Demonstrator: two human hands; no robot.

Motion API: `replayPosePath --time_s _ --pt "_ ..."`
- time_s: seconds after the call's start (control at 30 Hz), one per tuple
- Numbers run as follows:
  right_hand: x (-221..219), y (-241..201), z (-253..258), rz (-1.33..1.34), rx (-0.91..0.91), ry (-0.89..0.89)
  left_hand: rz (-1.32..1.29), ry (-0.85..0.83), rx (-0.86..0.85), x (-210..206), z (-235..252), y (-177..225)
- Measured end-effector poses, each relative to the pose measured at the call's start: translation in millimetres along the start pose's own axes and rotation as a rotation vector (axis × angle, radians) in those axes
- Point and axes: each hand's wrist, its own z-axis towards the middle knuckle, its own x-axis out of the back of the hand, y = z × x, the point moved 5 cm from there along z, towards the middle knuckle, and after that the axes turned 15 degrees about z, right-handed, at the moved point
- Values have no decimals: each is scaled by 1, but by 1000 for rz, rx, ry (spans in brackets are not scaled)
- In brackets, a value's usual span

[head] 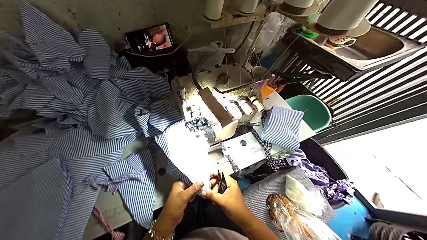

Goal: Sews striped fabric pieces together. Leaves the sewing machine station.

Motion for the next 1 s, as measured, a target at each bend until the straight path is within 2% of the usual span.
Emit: replayPosePath --time_s 0.2,0.33,0.4,0.57,0.63,0.67,0.77,0.87,1.0 --pt "14 10 -17 135 -184 -25 79 26 -35 5 -2 4" --pt "10 15 -21 151 -230 -29 110 55 -69 4 -3 7" --pt "7 17 -22 118 -194 -14 107 71 -88 2 -4 10" --pt "5 21 -26 -40 55 9 175 153 -153 0 -9 13" --pt "7 21 -30 -106 178 -2 393 281 -371 5 -13 17" --pt "7 20 -32 -131 232 -10 588 407 -492 9 -14 21" --pt "10 13 -32 -182 342 -33 1065 687 -710 11 -15 40" --pt "8 3 -22 -210 403 -44 1282 787 -800 6 -10 59" --pt "6 -10 1 -199 379 -6 1407 815 -793 2 5 85"
